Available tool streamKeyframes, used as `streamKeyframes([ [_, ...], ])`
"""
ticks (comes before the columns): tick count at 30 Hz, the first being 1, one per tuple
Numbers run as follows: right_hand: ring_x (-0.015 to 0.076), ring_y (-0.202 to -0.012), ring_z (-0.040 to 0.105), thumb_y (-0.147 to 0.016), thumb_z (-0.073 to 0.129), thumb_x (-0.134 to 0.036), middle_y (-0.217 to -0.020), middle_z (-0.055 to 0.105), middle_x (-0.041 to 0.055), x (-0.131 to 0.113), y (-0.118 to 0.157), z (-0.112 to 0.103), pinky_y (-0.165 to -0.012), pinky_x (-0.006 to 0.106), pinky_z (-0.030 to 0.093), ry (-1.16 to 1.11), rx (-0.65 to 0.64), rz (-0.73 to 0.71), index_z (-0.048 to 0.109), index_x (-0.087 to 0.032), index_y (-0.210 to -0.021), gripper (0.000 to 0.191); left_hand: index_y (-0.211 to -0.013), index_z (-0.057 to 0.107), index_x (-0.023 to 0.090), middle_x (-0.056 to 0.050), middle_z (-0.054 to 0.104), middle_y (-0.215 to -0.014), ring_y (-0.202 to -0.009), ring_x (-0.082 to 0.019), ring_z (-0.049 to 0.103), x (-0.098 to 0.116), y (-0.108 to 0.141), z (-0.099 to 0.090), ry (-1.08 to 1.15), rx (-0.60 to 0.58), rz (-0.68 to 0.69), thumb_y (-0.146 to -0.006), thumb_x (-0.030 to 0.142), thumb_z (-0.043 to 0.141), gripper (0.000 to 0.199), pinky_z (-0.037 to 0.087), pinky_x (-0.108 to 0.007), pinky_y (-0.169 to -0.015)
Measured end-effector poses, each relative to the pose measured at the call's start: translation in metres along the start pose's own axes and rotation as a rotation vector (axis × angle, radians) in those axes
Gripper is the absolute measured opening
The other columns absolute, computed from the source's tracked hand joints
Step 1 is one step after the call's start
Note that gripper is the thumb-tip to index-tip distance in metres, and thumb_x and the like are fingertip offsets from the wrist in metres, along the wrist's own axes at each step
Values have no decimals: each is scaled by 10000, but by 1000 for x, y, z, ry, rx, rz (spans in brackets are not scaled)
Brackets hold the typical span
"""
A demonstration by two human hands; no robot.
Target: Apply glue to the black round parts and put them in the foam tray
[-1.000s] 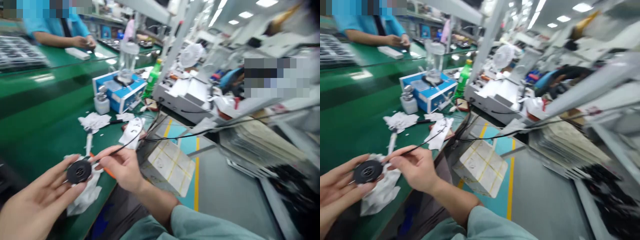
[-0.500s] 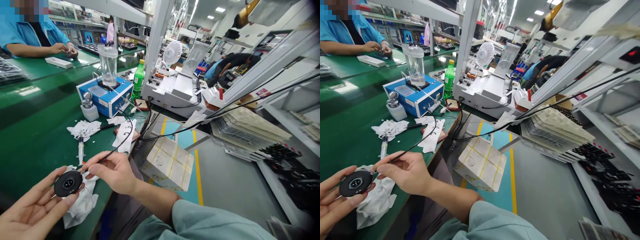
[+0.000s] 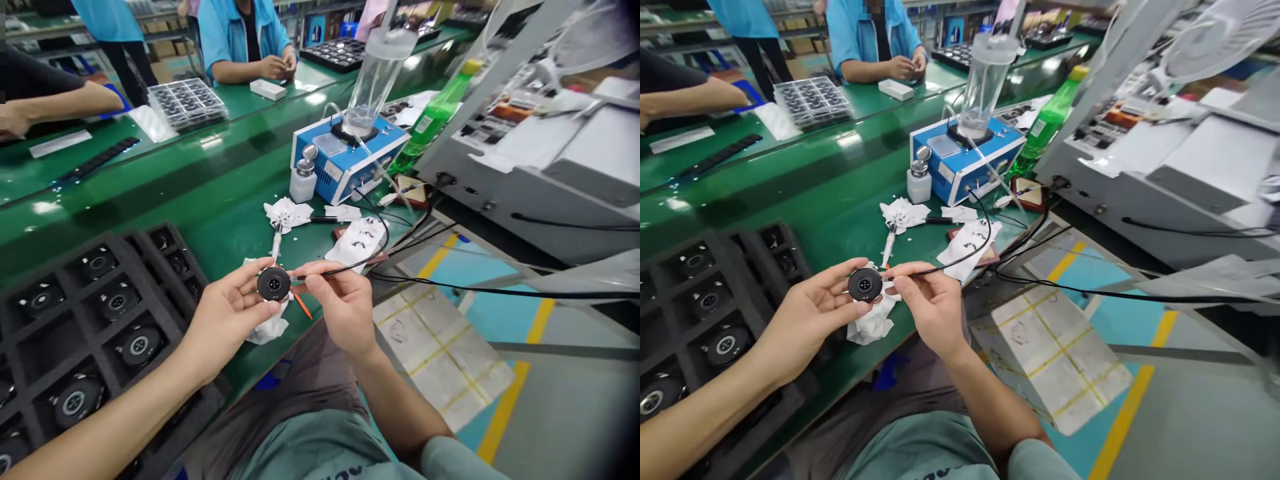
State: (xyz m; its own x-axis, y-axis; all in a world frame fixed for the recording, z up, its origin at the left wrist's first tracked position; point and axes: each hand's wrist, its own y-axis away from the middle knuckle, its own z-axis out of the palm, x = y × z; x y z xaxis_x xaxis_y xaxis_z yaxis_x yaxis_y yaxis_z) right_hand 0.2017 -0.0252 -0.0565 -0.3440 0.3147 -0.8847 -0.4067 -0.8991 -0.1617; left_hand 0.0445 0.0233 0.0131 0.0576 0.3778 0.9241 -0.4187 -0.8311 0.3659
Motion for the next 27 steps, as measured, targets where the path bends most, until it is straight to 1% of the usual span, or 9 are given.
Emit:
streamKeyframes([
  [3,168,-884,767,-903,742,-263,-952,796,30,2,2,-2,-750,297,684,4,-24,-27,774,-228,-921,51,-1353,651,158,-100,783,-1221,-1119,-258,749,-2,-1,0,20,-1,-1,-684,155,905,715,609,-329,-972],
  [6,165,-887,771,-916,729,-245,-961,800,24,3,3,-4,-753,290,683,4,-25,-39,773,-236,-935,49,-1355,645,148,-92,790,-1198,-1103,-241,752,-4,-3,0,38,-4,5,-683,134,896,717,608,-306,-953],
  [9,171,-862,777,-923,722,-244,-952,802,20,3,3,-4,-746,302,687,1,-11,-41,769,-238,-954,56,-1346,648,146,-82,797,-1176,-1072,-221,759,-6,-4,-1,52,-12,15,-688,124,889,701,609,-283,-931],
  [13,182,-874,787,-928,720,-242,-944,802,13,4,3,-5,-747,305,687,-16,2,-53,770,-244,-963,61,-1334,656,153,-69,805,-1149,-1049,-206,763,-9,-3,-2,71,-25,26,-693,116,885,681,612,-264,-902],
  [22,186,-882,788,-926,724,-251,-940,808,16,4,4,-6,-735,301,683,5,-4,-53,771,-241,-965,62,-1351,647,157,-59,812,-1120,-1007,-183,769,-8,-1,-2,63,-32,24,-699,99,872,691,609,-243,-875],
  [27,184,-877,787,-928,720,-245,-942,809,16,5,4,-6,-738,303,681,12,-8,-56,771,-244,-974,69,-1354,646,150,-64,811,-1118,-997,-184,771,-9,-2,-2,67,-30,17,-698,96,871,696,610,-249,-877],
])
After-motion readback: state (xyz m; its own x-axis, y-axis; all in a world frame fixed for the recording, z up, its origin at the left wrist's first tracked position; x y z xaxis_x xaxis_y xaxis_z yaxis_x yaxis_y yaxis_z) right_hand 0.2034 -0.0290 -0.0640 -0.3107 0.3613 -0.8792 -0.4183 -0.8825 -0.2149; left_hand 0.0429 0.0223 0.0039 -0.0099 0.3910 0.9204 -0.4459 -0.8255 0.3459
